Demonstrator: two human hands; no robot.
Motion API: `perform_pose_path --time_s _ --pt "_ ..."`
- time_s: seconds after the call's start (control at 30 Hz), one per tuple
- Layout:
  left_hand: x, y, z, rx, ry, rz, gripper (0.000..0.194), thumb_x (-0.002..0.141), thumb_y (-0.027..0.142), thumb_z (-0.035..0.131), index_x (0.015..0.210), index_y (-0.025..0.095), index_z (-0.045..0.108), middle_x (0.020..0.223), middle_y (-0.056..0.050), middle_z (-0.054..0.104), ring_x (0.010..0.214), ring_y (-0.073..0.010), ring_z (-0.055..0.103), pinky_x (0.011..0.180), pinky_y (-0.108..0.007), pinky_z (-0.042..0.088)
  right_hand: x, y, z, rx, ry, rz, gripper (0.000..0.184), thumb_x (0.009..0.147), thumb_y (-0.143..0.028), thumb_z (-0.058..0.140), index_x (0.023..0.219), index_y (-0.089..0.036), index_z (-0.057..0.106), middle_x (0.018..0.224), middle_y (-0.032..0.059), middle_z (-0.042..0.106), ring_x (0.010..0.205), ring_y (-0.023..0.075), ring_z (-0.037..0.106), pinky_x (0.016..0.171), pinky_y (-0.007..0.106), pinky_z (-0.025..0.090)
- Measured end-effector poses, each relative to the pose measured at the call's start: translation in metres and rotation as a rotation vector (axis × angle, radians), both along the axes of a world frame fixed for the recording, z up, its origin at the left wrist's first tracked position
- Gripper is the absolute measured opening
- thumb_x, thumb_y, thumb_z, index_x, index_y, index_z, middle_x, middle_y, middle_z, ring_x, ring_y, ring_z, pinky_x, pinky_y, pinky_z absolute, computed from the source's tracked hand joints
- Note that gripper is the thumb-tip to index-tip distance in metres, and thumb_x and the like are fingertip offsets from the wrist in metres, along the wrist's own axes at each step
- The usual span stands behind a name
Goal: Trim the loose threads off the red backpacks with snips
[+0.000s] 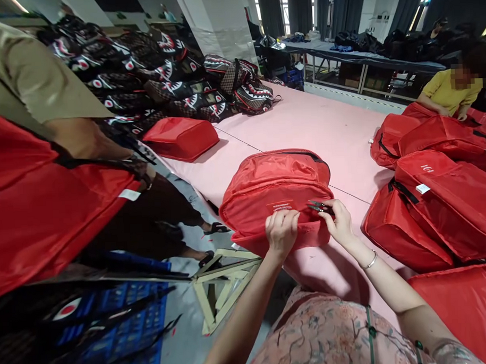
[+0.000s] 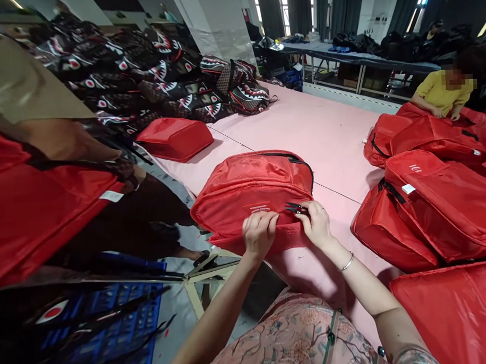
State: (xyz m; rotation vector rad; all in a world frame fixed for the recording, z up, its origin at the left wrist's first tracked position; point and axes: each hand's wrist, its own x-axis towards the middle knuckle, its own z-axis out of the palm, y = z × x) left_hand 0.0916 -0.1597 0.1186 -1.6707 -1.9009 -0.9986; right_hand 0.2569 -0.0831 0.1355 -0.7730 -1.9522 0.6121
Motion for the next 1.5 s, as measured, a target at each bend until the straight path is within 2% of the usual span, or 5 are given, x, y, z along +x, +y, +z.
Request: perform_pose_path --time_s 0.33,0.83,1.23,1.33,1.5 --pt "0.004 0.004 -0.007 0.015 0.003 0.003 0.022 0.086 0.026 0.049 0.102 0.021 0.064 0.080 -0.005 0.063 0.074 -0.0160 0.059 0.070 -0.028 0.043 -0.003 0.002 -0.016 0.062 -0.039 -0.065 0.017 0.089 -0.030 0.045 0.094 -0.019 0.057 0.090 0.0088 0.062 0.085 0.0205 0.057 0.078 0.036 0.045" --pt "0.005 -0.005 -0.010 0.109 -0.284 0.037 0.016 0.088 0.019 0.044 0.085 0.018 0.060 0.084 -0.005 0.058 0.084 -0.0152 0.057 0.076 -0.029 0.048 -0.008 0.008 -0.017 0.388 -0.438 0.057 0.026 0.093 -0.023 0.038 0.092 -0.020 0.064 0.088 0.0073 0.065 0.077 0.0179 0.052 0.068 0.032 0.032" --pt "0.003 -0.003 -0.005 0.075 -0.327 -0.019 0.016 0.087 0.017 0.041 0.079 0.020 0.055 0.079 -0.004 0.055 0.080 -0.0166 0.052 0.076 -0.030 0.046 -0.018 0.006 -0.004 0.483 -0.450 0.043 0.024 0.092 -0.019 0.040 0.089 -0.020 0.064 0.083 0.0055 0.064 0.073 0.0161 0.049 0.065 0.031 0.029" --pt "-0.004 -0.008 -0.004 0.092 -0.403 -0.102 0.014 0.086 0.020 0.044 0.076 0.019 0.054 0.076 -0.003 0.054 0.077 -0.0156 0.052 0.073 -0.029 0.046 -0.013 0.007 -0.010 0.452 -0.341 0.031 0.019 0.091 -0.021 0.045 0.084 -0.019 0.062 0.080 0.0048 0.064 0.073 0.0157 0.051 0.066 0.030 0.032" --pt "-0.015 -0.021 -0.005 0.063 -0.493 -0.457 0.031 0.088 0.024 0.042 0.058 0.018 0.049 0.061 -0.001 0.052 0.065 -0.0123 0.053 0.065 -0.026 0.045 0.002 0.011 -0.018 0.407 -0.145 -0.023 0.014 0.089 -0.027 0.049 0.090 -0.017 0.059 0.085 0.0073 0.064 0.080 0.0172 0.056 0.070 0.030 0.039"
